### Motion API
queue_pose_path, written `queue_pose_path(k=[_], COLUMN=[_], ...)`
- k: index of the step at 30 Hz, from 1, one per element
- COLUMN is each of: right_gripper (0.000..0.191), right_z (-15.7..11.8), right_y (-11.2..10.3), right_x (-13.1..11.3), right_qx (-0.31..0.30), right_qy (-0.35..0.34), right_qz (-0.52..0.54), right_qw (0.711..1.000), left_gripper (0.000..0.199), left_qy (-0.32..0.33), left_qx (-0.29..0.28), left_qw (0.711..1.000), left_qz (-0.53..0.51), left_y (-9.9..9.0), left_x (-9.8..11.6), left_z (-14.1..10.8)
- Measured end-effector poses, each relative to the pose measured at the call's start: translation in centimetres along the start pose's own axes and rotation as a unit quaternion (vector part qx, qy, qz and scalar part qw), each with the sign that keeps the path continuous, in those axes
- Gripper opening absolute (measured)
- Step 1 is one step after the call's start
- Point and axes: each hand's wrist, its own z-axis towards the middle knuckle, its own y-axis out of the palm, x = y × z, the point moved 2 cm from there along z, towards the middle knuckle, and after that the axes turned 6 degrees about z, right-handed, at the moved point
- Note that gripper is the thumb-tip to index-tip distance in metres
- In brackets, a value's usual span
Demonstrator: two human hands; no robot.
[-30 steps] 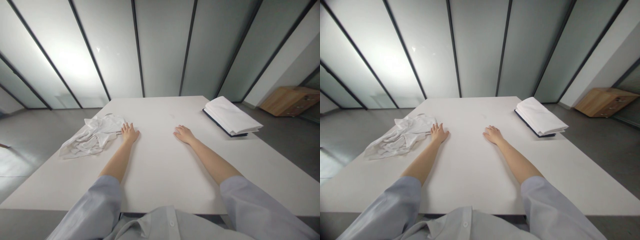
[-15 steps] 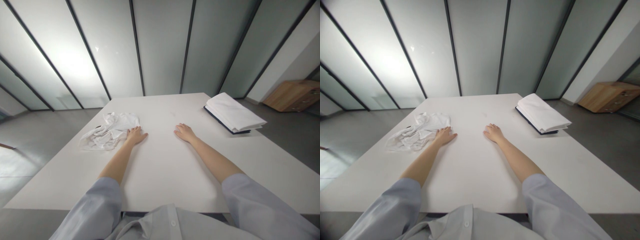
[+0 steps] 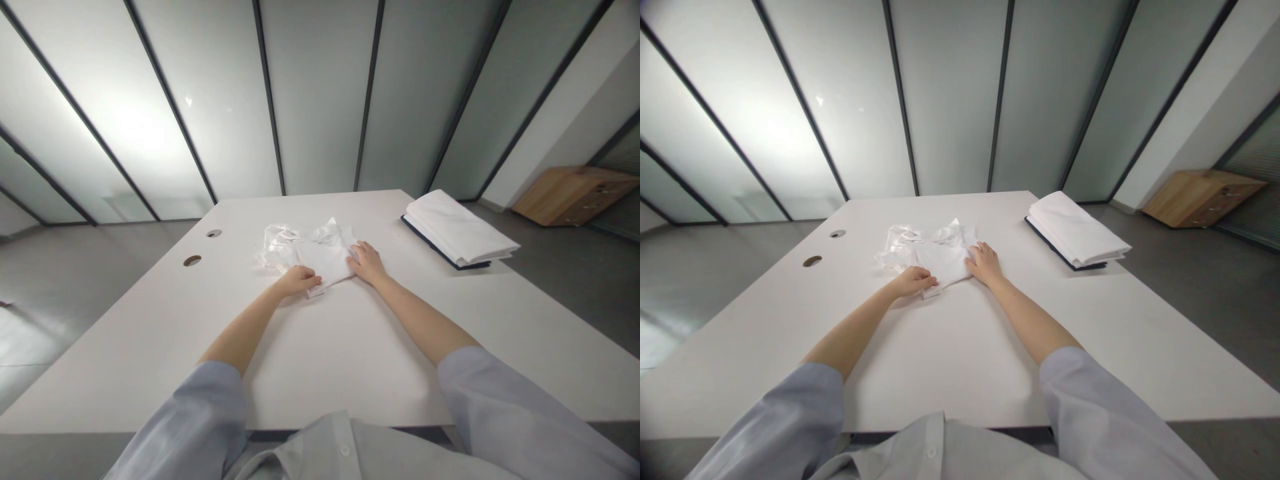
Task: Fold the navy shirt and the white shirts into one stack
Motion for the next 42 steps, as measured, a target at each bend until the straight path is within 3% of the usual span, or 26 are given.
queue_pose_path(k=[4,8,12,14,19,25,30,37,39,42], right_gripper=[0.047,0.048,0.044,0.043,0.043,0.032,0.034,0.055,0.054,0.048], right_z=[-0.2,-0.3,-0.4,-0.5,-0.7,-0.6,-0.3,0.1,0.1,-0.1], right_y=[-0.1,-0.4,-0.7,-1.0,-1.6,-1.8,-1.5,-0.5,-1.0,-2.3], right_x=[-0.3,-0.6,-1.2,-1.7,-2.8,-2.4,-1.4,1.3,1.2,-0.4], right_qx=[-0.082,-0.101,-0.093,-0.088,-0.096,-0.080,-0.093,-0.033,0.019,0.078], right_qy=[0.001,-0.019,-0.037,-0.045,-0.055,-0.061,0.005,0.124,0.106,0.006], right_qz=[-0.010,-0.011,-0.014,-0.019,-0.035,-0.004,0.011,-0.044,-0.039,0.000], right_qw=[0.997,0.995,0.995,0.995,0.993,0.995,0.996,0.991,0.993,0.997], left_gripper=[0.034,0.032,0.061,0.066,0.041,0.039,0.041,0.035,0.037,0.037], left_qy=[-0.017,-0.070,-0.113,-0.131,-0.177,-0.220,-0.243,-0.136,-0.107,-0.055], left_qx=[0.048,0.109,0.134,0.137,0.149,0.156,0.142,0.099,0.085,0.057], left_qw=[0.991,0.967,0.947,0.940,0.923,0.911,0.910,0.923,0.923,0.921], left_qz=[0.123,0.220,0.270,0.284,0.307,0.311,0.305,0.346,0.360,0.382], left_y=[-0.7,-1.1,-0.9,-0.8,-1.0,-1.7,-2.3,-2.2,-1.6,-0.3], left_x=[-0.7,-1.6,-2.7,-3.2,-3.8,-4.3,-4.7,-3.3,-2.3,-0.4], left_z=[0.4,0.1,-0.5,-0.7,-0.7,-0.9,-1.2,-0.7,-0.2,0.4])
